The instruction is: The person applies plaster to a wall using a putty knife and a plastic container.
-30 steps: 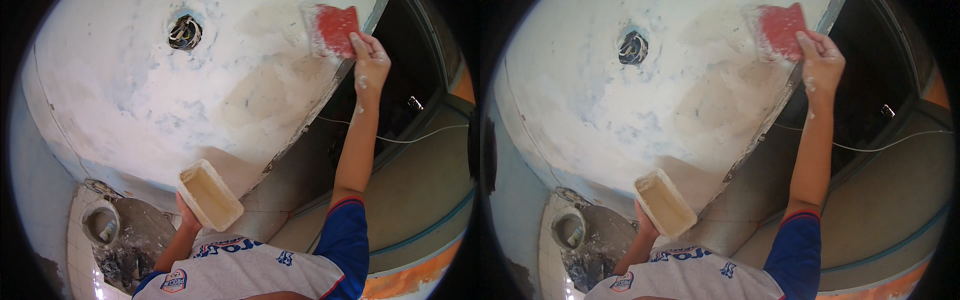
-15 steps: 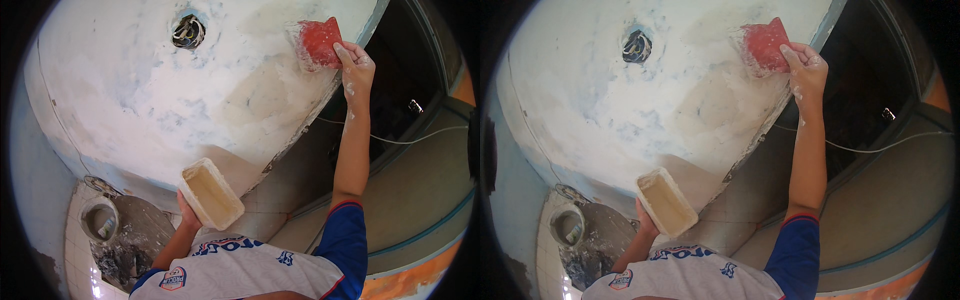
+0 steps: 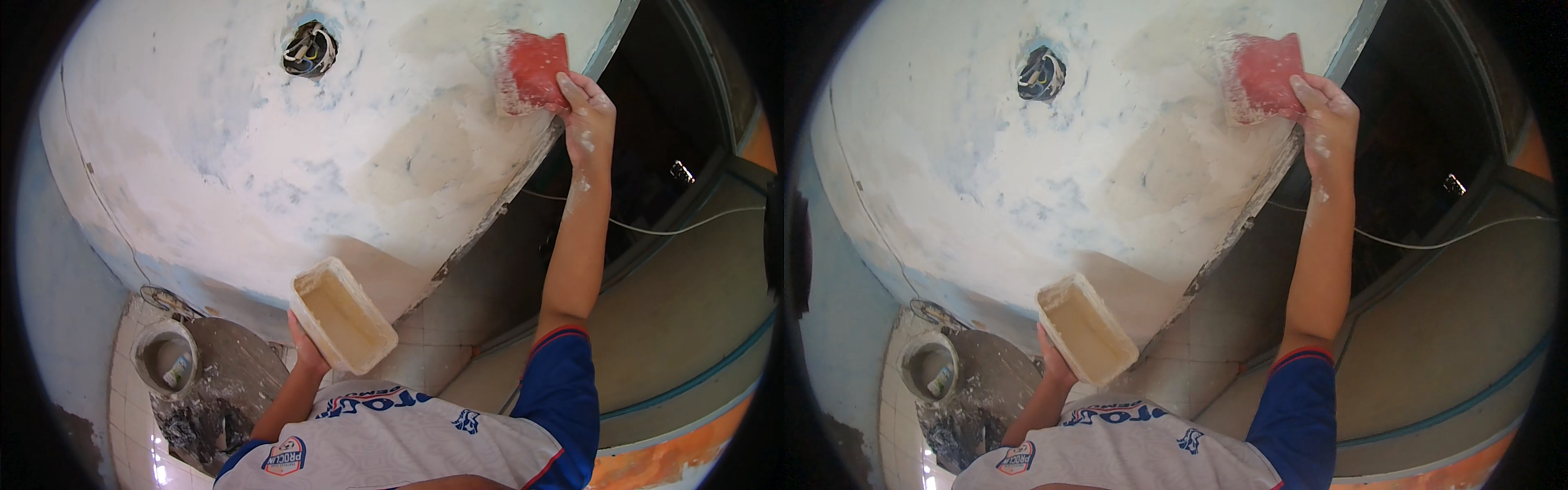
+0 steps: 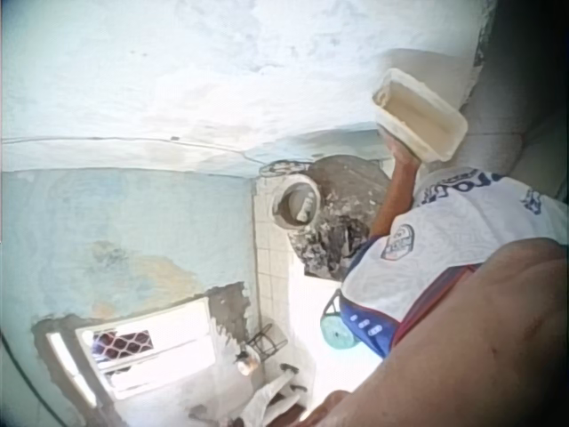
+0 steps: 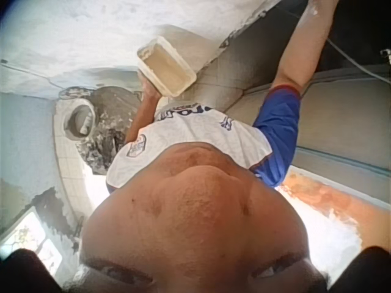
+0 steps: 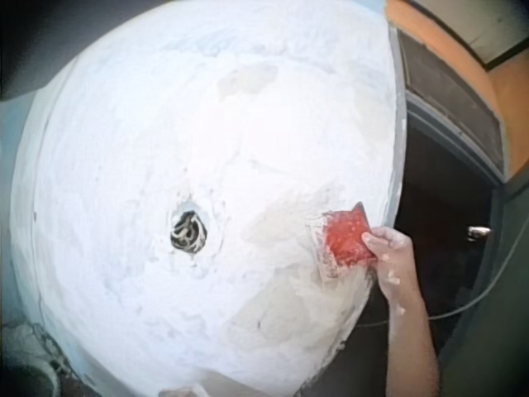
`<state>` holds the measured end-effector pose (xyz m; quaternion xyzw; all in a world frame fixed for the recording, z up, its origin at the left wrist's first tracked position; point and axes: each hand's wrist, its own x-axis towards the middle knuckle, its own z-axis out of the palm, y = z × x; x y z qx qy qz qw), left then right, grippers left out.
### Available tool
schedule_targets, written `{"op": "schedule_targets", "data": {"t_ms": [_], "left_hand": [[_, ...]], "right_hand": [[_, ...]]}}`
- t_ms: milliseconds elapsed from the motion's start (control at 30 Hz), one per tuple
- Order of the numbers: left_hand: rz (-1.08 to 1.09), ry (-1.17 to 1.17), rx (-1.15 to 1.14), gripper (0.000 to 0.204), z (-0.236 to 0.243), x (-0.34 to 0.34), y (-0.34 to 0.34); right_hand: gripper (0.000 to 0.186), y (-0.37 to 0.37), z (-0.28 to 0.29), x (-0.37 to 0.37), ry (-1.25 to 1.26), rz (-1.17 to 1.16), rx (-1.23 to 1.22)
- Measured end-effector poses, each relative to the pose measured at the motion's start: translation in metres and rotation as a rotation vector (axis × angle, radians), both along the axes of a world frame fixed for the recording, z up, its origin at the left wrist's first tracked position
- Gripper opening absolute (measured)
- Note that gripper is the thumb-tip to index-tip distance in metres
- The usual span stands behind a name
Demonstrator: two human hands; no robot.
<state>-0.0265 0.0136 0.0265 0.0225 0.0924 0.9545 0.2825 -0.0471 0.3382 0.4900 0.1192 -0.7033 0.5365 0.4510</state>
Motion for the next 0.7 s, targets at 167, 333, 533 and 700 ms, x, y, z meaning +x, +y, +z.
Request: {"op": "schedule_targets", "data": {"t_ms": [167, 333, 533, 700], "left_hand": [[-0.004, 0.006, 0.005, 0.085, -0.007, -0.003, 0.001], [-0.015, 0.011, -0.019, 0.084, 0.000, 0.000, 0.001], [0.001, -0.014, 0.008, 0.083, 0.007, -0.004, 0.001], [-0.003, 0.029, -0.013, 0.084, 0.002, -0.004, 0.000]], "right_hand": [[0.023, 0.000, 0.000, 0.001, -0.007, -0.147, 0.080], [0.026, -0.001, 0.002, 0.009, -0.017, -0.014, 0.007], [0.022, 0.007, -0.002, 0.011, -0.046, -0.111, 0.008], [0.023, -0.007, -0.002, 0.001, -0.021, -0.011, 0.022]]}}
